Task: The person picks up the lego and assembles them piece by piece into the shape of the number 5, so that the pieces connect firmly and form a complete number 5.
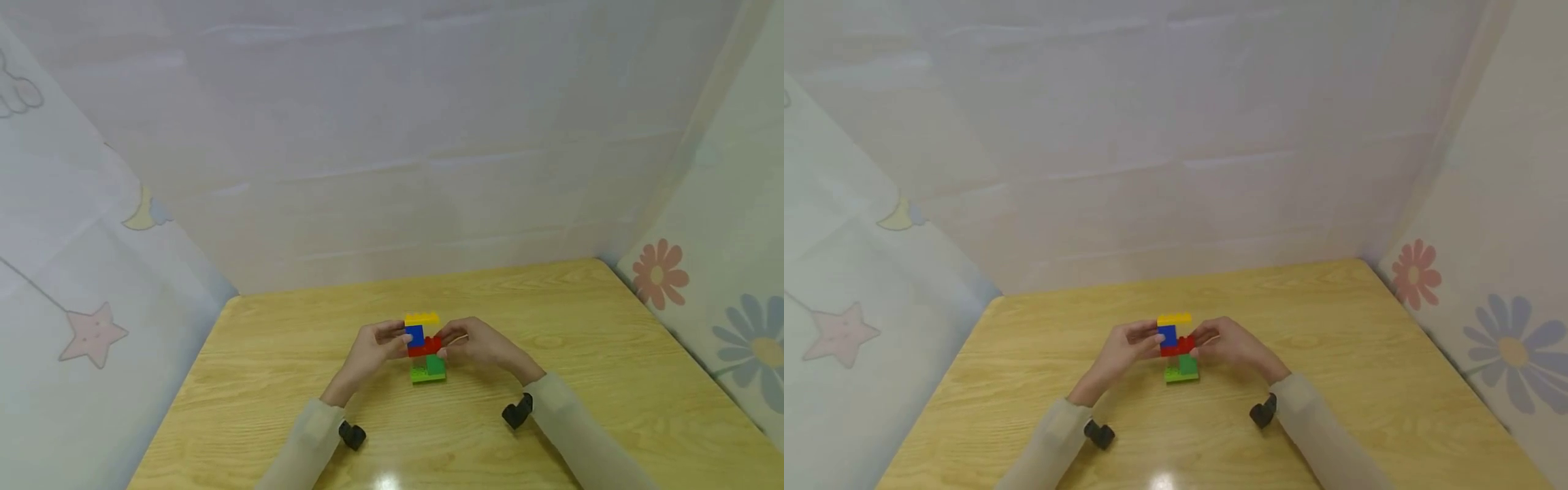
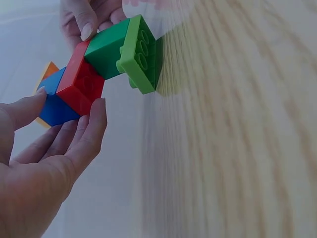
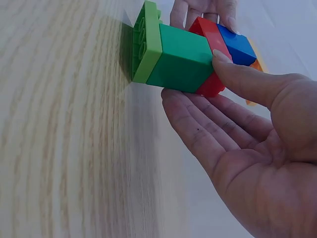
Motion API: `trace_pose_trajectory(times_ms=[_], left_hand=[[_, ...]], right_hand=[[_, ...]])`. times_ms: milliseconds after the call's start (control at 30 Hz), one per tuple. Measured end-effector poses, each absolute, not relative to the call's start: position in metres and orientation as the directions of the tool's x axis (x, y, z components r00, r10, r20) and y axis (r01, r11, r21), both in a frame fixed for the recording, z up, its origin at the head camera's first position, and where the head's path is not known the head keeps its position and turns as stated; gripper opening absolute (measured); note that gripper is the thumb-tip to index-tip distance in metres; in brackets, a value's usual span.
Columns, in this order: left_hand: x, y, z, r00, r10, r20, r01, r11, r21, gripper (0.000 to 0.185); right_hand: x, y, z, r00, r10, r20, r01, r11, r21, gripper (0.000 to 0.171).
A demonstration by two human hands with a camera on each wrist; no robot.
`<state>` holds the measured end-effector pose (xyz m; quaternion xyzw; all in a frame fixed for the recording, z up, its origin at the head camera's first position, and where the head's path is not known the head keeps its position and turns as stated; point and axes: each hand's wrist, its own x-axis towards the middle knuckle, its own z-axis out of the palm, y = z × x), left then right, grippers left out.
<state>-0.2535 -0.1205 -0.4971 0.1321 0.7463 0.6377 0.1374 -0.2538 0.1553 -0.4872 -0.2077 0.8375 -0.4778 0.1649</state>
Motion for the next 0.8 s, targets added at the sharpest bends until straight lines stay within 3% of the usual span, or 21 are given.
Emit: trace_pose_trajectory(times_ms=[800], left_hand=[[-0.29,-0.119,-0.512,-0.907,0.372,-0.196,-0.169,0.104,0.98,0.058]], right_hand=[[-0.278,0.15,-0.492,-0.891,-0.421,-0.168,-0.088,0.525,-0.847,0.038]])
